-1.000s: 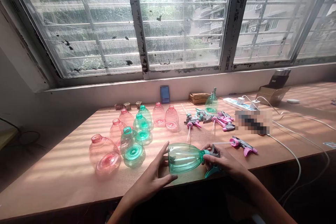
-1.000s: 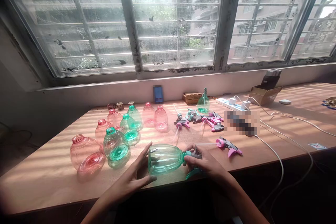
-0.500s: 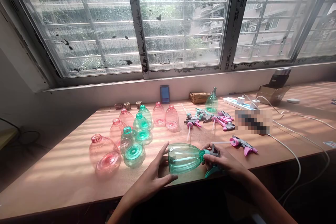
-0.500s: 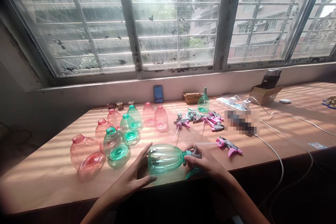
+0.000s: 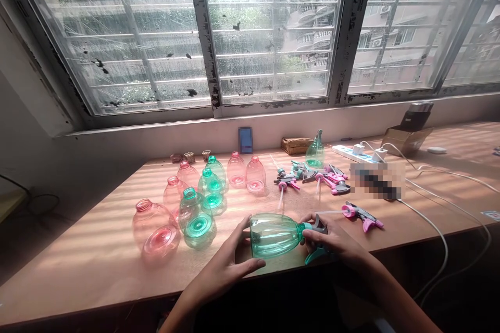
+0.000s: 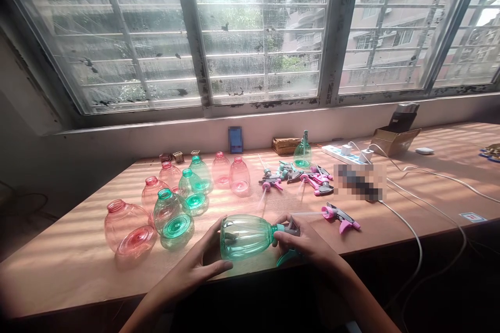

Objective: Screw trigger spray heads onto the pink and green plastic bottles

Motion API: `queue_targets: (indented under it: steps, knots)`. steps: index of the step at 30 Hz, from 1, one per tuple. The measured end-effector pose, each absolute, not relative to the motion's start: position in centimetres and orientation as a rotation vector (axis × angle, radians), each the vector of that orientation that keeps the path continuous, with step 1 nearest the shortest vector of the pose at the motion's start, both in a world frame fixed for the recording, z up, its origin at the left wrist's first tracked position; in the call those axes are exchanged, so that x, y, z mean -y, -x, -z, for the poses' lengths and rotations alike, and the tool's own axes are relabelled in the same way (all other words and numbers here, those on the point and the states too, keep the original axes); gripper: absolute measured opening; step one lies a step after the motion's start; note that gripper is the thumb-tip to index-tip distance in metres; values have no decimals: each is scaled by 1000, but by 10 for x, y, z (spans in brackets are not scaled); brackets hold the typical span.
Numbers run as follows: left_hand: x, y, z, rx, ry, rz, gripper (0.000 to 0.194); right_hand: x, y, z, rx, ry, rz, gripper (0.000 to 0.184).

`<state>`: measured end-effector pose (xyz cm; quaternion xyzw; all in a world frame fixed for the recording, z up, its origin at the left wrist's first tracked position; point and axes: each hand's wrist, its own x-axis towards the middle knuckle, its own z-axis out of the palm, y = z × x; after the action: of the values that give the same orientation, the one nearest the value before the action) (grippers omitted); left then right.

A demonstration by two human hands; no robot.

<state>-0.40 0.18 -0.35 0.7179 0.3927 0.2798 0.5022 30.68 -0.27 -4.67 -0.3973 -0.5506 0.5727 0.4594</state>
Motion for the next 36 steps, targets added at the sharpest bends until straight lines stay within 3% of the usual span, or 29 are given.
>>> queue_targets:
  steps: [12,19,32,36]
  knots:
    - [-1,3,0,-936,-1731,-668,101,4,-305,45,1360,978,-1400,40]
    - [-4,4,3,-938,-1751,-670,90,3,-305,46,1356,967,-1408,39]
    - [0,1,-4,-943,-1720,-646,101,3,-306,44,1357,972,-1410,39]
    - [-1,3,-2,-940,-1711,-641,97,3,-305,44,1340,960,-1421,39]
